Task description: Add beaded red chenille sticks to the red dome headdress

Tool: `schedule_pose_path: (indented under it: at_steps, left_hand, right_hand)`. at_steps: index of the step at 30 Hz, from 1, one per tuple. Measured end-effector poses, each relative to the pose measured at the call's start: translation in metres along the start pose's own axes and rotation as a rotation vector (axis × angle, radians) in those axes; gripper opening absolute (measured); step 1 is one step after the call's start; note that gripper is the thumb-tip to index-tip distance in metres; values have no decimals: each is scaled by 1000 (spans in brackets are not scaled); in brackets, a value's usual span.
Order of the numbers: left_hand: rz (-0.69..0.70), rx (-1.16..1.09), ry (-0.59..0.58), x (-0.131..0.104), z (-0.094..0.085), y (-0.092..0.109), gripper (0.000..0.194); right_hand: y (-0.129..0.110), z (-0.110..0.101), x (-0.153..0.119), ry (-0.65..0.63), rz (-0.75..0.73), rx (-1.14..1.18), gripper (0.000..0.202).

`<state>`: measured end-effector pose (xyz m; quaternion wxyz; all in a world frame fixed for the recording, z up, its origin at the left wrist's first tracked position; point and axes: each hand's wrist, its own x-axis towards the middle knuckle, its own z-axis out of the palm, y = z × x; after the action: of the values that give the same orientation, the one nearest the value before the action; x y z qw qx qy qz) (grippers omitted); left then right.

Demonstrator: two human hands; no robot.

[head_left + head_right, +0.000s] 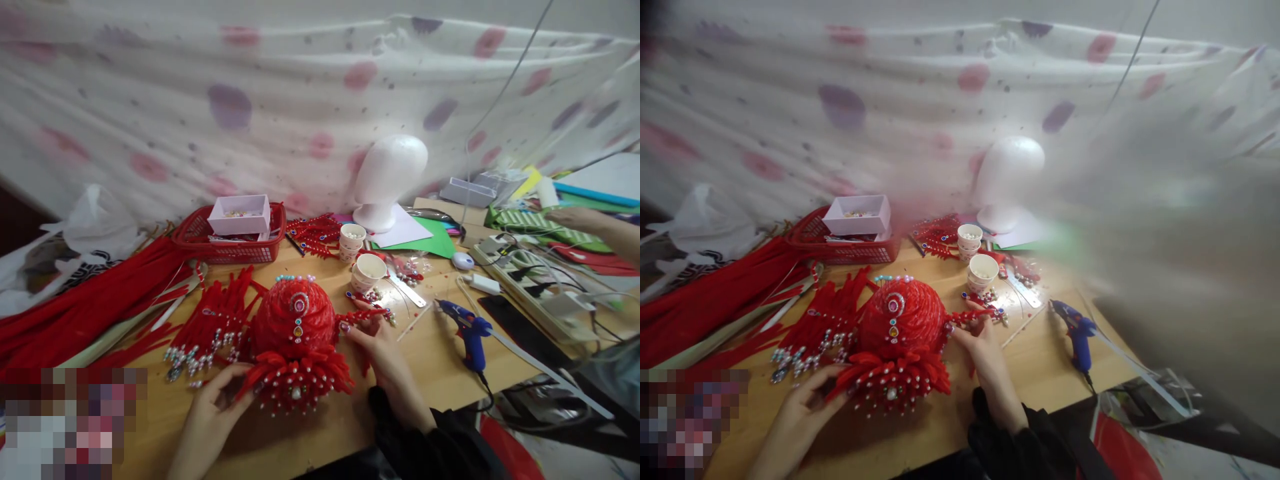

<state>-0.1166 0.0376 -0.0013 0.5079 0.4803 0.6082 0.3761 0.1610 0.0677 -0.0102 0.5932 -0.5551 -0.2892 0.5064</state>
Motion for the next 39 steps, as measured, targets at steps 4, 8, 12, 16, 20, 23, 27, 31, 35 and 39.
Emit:
schedule_pose_path:
  at_steps: [4, 8, 12, 16, 20, 23, 27, 31, 35, 39]
  left_hand:
    - [-69, -279, -32, 8, -4, 1, 51]
    - [-106, -631, 59, 23, -6, 10, 48]
    - [-79, -631, 203, 33, 3, 18, 39]
    - [-77, -583, 205, 43, 14, 19, 45]
    - [-132, -589, 227, 54, 21, 25, 44]
    - [-131, -664, 249, 62, 24, 30, 37]
    - [-115, -748, 250, 71, 25, 28, 28]
    - [-106, -792, 284, 75, 27, 22, 26]
    - [-141, -793, 307, 74, 29, 17, 22]
    - [-138, -788, 304, 70, 25, 22, 26]
  right_hand:
    - [-1, -5, -4, 69, -51, -99, 40]
    - [-1, -8, -2, 132, -132, -175, 38]
    - [2, -7, -3, 166, -204, -216, 31]
    - [5, -2, -11, 195, -226, -211, 26]
    - [10, 2, -19, 214, -239, -164, 32]
    - [11, 1, -24, 209, -221, -133, 37]
    - [9, -7, -29, 218, -141, -210, 39]
    - [13, -17, -32, 236, -119, -354, 36]
    - [19, -24, -38, 235, -184, -497, 34]
    - [19, -29, -44, 210, -267, -588, 27]
